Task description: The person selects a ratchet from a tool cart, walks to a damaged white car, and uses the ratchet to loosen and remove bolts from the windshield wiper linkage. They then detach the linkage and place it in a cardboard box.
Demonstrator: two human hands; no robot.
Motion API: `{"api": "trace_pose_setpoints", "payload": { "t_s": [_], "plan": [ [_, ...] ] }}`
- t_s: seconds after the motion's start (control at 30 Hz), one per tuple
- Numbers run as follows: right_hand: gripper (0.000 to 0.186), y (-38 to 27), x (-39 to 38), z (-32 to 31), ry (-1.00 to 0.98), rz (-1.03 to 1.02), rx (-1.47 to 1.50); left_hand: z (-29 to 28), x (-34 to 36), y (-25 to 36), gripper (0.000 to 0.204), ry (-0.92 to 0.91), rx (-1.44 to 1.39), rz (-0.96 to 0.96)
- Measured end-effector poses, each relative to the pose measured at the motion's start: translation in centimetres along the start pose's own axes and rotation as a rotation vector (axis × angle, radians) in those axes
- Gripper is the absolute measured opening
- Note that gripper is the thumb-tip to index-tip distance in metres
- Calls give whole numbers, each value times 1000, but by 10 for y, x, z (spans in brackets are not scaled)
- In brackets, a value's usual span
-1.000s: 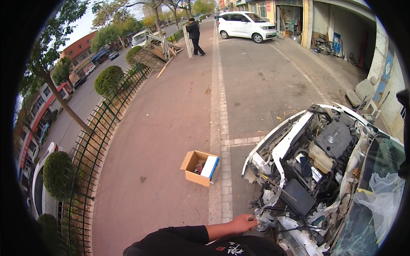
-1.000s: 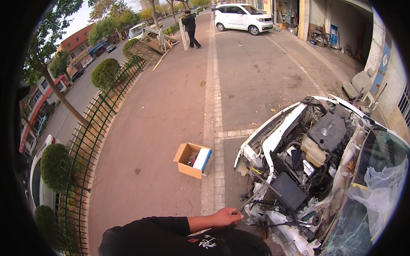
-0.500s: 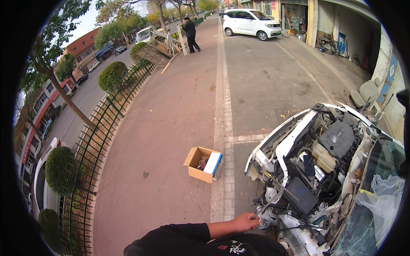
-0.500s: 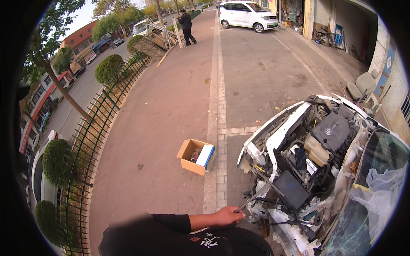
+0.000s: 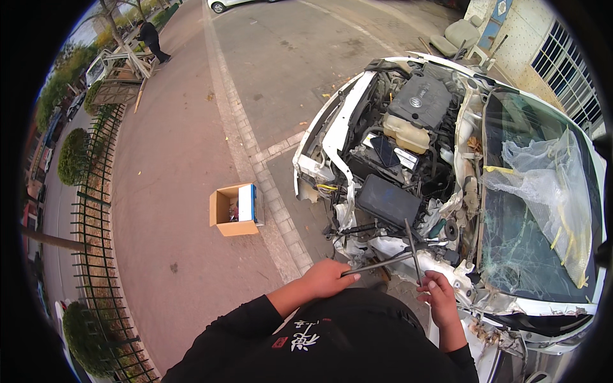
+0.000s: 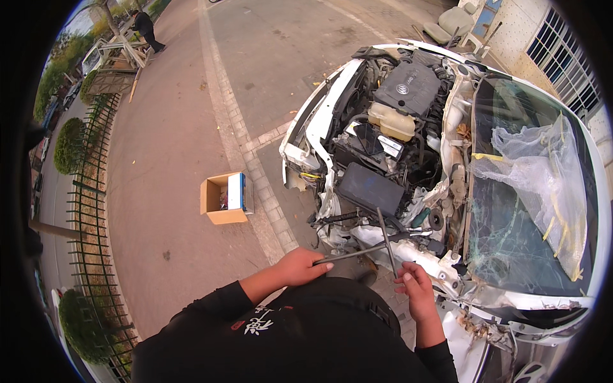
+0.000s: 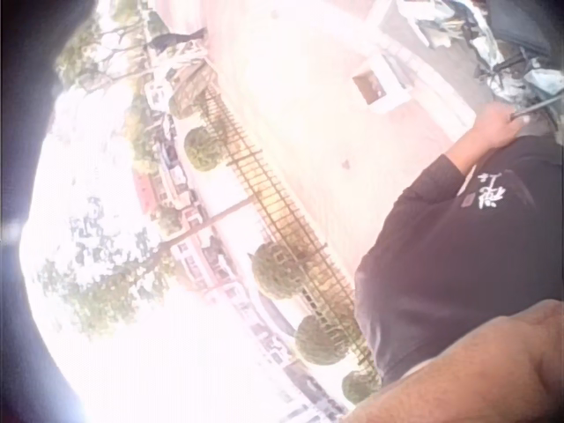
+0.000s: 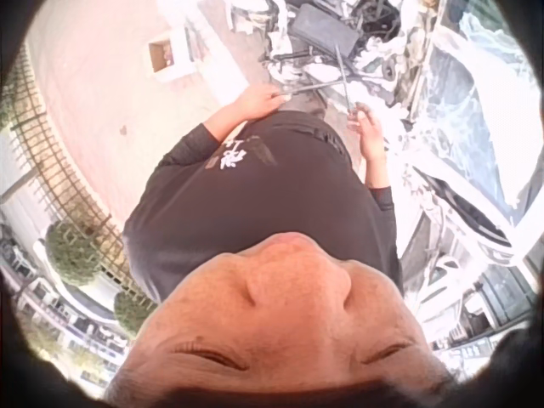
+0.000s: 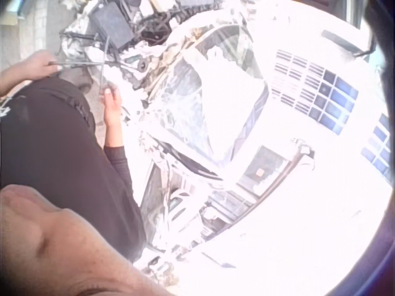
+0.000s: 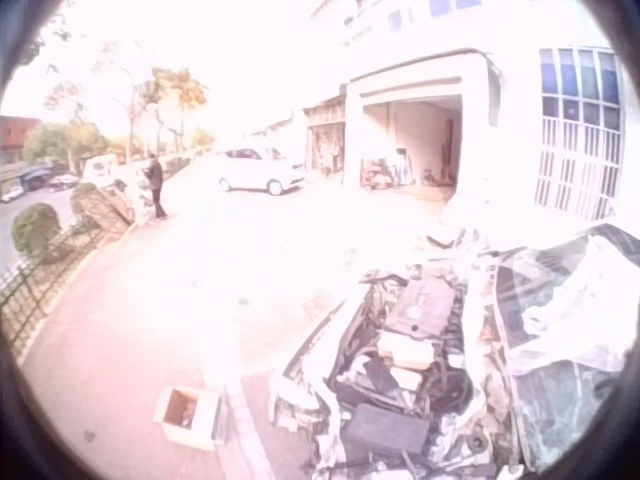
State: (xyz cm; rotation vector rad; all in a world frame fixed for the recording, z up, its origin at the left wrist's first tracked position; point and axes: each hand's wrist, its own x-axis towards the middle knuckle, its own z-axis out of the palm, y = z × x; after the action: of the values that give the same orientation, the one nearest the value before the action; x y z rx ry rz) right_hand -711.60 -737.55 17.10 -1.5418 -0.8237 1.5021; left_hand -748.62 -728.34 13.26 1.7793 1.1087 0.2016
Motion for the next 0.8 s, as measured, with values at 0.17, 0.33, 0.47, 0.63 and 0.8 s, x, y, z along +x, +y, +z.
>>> {"api": "trace_pose_setpoints", "payload": {
  "t_s": [0.17,0.33,0.47,0.63,0.8],
  "plan": [
    [41,-49,2,24,-241,-13,-103,2,24,29,45,-46,208,200],
    [33,-47,-7,19,-184,-7,-69,6,33,31,36,-99,231,220],
    [32,-37,-16,9,-147,-61,12,13,26,19,47,210,145,423],
    [35,-40,-24,-22,-49,-121,33,21,24,11,56,240,120,350],
    [31,-55,-29,-53,-13,-198,-61,30,54,31,40,158,48,312]
  ]
}}
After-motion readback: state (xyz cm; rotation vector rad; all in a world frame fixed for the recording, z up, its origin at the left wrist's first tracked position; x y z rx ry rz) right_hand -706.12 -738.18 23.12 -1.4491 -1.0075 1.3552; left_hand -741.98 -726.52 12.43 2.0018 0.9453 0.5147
